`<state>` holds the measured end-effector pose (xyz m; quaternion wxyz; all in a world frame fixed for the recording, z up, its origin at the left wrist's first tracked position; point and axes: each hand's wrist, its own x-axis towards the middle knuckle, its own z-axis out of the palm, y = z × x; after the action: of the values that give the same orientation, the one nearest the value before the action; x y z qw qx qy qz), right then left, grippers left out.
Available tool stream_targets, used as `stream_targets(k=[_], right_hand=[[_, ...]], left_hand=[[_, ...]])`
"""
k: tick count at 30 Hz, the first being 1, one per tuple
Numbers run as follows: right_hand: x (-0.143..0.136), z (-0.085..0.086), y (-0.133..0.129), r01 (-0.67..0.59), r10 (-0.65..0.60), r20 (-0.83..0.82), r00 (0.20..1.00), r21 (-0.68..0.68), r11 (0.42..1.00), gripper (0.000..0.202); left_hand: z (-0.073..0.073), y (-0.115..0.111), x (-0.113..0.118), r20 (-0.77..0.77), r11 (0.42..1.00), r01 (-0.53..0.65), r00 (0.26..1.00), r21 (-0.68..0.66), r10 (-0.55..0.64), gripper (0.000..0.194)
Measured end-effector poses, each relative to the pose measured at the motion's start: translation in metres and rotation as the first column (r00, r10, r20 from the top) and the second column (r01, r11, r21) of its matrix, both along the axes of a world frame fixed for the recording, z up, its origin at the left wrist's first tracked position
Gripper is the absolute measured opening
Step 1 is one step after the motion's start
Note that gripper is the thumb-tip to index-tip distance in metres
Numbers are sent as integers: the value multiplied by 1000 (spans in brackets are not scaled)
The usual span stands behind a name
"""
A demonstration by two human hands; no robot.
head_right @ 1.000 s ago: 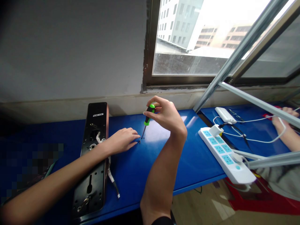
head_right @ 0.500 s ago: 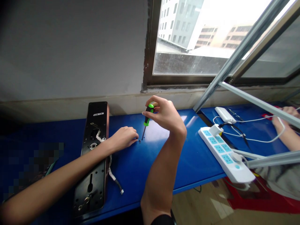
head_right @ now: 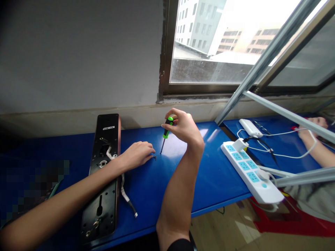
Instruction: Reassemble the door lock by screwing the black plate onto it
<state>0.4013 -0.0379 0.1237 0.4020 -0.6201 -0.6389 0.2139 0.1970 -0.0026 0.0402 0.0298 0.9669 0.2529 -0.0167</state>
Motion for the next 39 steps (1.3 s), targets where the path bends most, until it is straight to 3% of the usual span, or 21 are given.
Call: stream_targets(k=[7,12,15,20,24,35,39], right_hand=[[-4,7,-6,-31,33,-31,999,63,998,34],[-23,26,-18,-94,115,-100,988,193,977,36],[-42,39,-25,-105,143,-126,982,265,959,32],[-72,53,-32,-97,157,-140,978,360,928,29],[-89,57,-33,-119,169,-89,982,406,906,25],[-120,57,-30,-181,271,-101,957,524,833,24],[-130,54,-28,-250,318,-46,947,516,819,22]], left_hand=[[16,-4,-19,90,993,-110,990,52,105,18],[32,-18,-54,258,995,-94,963,37,82,20],[36,-29,-77,410,991,-122,908,57,88,24],[32,-39,-102,517,973,-210,846,100,130,28],[27,-43,-112,561,952,-291,806,94,191,20],[16,-47,-135,705,943,-321,689,92,166,14],[21,-47,-138,701,942,-323,693,90,171,14]])
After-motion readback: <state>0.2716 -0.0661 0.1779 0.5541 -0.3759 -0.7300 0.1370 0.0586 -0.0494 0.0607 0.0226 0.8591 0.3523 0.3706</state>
